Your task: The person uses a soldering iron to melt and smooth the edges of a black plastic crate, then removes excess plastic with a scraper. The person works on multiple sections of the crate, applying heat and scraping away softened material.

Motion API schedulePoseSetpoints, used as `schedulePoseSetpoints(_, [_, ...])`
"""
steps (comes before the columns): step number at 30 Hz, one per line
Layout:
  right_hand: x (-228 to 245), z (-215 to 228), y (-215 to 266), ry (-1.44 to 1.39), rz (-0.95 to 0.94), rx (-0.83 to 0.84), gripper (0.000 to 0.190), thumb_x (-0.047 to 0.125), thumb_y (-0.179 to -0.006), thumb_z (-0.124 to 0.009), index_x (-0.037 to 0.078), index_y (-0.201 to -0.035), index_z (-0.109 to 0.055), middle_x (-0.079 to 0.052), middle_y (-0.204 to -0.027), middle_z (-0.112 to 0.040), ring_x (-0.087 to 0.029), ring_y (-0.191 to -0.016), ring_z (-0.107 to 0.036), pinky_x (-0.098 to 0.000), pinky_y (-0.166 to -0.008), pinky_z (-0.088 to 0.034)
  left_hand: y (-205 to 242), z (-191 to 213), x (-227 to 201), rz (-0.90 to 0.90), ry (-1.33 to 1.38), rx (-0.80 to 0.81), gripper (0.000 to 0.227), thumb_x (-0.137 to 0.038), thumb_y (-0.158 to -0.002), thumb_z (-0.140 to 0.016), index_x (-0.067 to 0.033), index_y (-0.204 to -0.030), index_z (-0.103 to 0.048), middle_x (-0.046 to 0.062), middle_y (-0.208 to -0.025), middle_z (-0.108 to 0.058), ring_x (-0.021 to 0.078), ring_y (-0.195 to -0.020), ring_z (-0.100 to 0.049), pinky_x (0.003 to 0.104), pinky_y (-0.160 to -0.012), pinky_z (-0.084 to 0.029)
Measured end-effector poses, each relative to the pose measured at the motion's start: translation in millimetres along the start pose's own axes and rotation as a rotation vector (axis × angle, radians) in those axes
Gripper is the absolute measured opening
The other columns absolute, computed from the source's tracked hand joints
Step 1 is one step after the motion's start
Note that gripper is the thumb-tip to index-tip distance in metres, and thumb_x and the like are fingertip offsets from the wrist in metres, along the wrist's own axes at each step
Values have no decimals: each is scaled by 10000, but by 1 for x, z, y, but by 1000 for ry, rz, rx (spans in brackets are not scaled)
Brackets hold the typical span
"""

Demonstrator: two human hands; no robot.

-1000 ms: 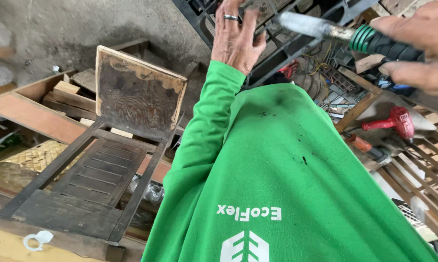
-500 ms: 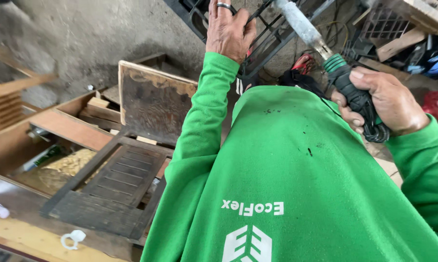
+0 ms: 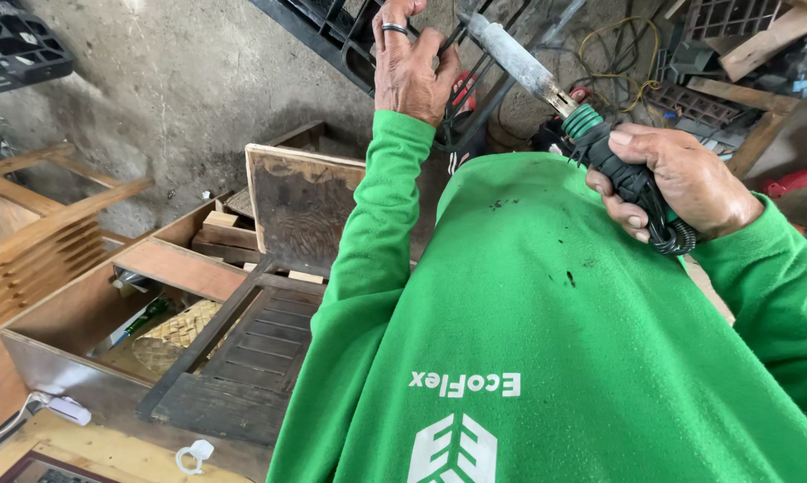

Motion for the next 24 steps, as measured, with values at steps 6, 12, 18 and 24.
schedulePoseSetpoints(6, [-2,-3,1,-61,-10,0,258,266,-1087,-390,24,-1064,-478,-80,-857,-579,-135,-486,-494,-289,-349,-400,2,-3,4,11,4,14,175,-97,-833,-810,-49,-860,-644,119,-1363,-439,347,-1298,-445,464,-1019,-495])
schedulePoseSetpoints(12, [0,2,9,-10,-41,-7,343,297,-1071,-380,-4,-961,-502,-75,-798,-561,-138,-440,-451,-301,-330,-393,2,-4,7,23,21,20,164,-89,-838,-802,-46,-852,-644,113,-1376,-438,337,-1322,-439,457,-1014,-507])
schedulePoseSetpoints(18, [2,3,12,17,-19,-4,364,315,-1079,-385,-12,-952,-481,-82,-811,-550,-145,-450,-446,-316,-350,-407,4,-3,6,37,69,24,171,-83,-855,-802,-39,-857,-638,115,-1387,-424,334,-1333,-436,444,-1030,-514])
schedulePoseSetpoints(24, [-6,-8,5,-42,-44,14,339,323,-1074,-385,24,-960,-498,-64,-821,-551,-121,-456,-441,-292,-334,-391,2,0,6,42,57,20,173,-75,-817,-801,-34,-841,-635,118,-1369,-427,335,-1313,-439,458,-1024,-505])
Point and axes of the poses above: each hand's wrist, its own y-axis away from the middle knuckle, its own z-axis out of the back of the hand, x = y × z, the point moved 10 cm from there along -y, towards the middle knuckle
